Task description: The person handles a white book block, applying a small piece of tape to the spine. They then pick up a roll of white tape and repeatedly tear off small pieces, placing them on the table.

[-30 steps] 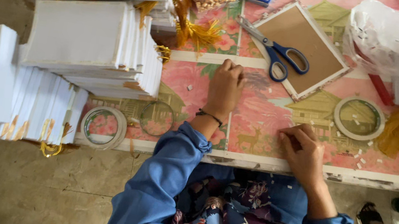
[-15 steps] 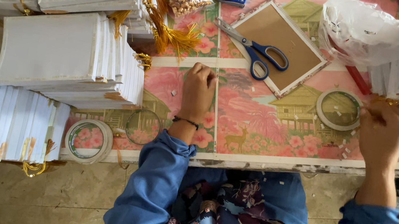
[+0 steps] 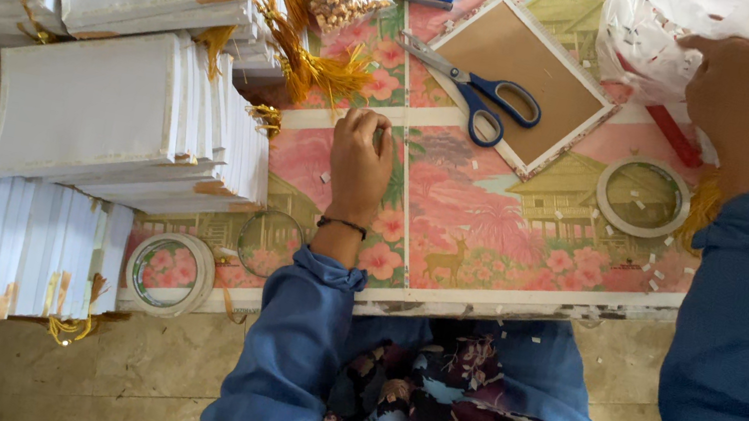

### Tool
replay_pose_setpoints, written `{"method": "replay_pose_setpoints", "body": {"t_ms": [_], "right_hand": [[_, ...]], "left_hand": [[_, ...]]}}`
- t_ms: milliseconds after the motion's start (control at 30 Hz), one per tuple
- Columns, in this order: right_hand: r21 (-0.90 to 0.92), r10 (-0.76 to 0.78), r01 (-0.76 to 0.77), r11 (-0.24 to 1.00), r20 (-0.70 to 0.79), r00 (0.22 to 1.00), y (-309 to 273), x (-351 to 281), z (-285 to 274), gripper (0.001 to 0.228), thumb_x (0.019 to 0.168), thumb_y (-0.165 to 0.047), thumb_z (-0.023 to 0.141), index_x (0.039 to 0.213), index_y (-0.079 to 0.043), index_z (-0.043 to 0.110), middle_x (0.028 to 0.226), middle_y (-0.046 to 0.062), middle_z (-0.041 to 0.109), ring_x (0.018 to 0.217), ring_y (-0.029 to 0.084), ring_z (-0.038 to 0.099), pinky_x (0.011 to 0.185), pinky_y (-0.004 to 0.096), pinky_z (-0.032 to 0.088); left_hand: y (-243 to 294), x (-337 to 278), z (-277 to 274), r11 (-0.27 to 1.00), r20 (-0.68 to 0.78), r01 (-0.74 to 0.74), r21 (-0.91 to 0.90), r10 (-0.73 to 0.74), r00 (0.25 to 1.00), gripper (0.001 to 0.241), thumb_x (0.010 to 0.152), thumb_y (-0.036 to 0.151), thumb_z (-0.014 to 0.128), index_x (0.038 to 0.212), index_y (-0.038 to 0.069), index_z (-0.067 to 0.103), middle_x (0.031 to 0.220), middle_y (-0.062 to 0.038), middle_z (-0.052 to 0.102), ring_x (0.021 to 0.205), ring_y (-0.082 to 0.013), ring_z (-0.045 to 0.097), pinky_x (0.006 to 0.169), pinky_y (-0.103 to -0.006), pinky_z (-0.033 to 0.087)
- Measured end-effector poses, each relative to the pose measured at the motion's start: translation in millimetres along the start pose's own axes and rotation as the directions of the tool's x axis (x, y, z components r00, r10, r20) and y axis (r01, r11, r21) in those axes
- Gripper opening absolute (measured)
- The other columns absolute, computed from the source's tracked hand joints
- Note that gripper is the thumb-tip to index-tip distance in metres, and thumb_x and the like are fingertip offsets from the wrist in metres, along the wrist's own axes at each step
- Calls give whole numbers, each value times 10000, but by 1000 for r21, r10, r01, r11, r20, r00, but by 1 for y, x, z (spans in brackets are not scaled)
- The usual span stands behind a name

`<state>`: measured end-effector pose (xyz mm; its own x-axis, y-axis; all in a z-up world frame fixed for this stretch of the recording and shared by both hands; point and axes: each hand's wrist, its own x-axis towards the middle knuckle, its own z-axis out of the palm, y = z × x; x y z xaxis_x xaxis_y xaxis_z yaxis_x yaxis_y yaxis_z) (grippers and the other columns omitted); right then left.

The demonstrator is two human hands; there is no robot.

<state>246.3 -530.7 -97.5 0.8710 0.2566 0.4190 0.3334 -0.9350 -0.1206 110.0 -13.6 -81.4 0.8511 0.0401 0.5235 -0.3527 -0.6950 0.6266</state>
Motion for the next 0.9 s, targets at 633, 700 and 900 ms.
{"method": "replay_pose_setpoints", "body": {"t_ms": [633,700,900], "right_hand": [[-150,385,-356,922,422,821,-18,39,43,287,985,-262,525,1242,-160,599,983,246,738,880,522,674,760,577,504],[-66,353,-355,933,373,858,5,41,54,276,986,-259,583,1249,-188,631,1045,127,763,957,391,703,854,475,500],[188,393,-478,858,360,846,-51,48,-30,141,1056,-244,665,1142,-162,740,1123,62,733,981,308,653,723,492,508]], "left_hand": [[2,0,-1,1000,85,19,-9,-18,996,77,931,-28,666,929,40,629,977,-113,581,956,-323,574,846,-443,499],[-1,0,1,1000,93,27,-1,-27,995,57,933,-7,650,937,46,630,983,-109,585,963,-321,570,851,-442,495],[-6,-1,6,1000,89,19,5,-20,996,72,917,-24,666,963,25,641,1008,-122,593,979,-326,581,858,-443,517]]}}
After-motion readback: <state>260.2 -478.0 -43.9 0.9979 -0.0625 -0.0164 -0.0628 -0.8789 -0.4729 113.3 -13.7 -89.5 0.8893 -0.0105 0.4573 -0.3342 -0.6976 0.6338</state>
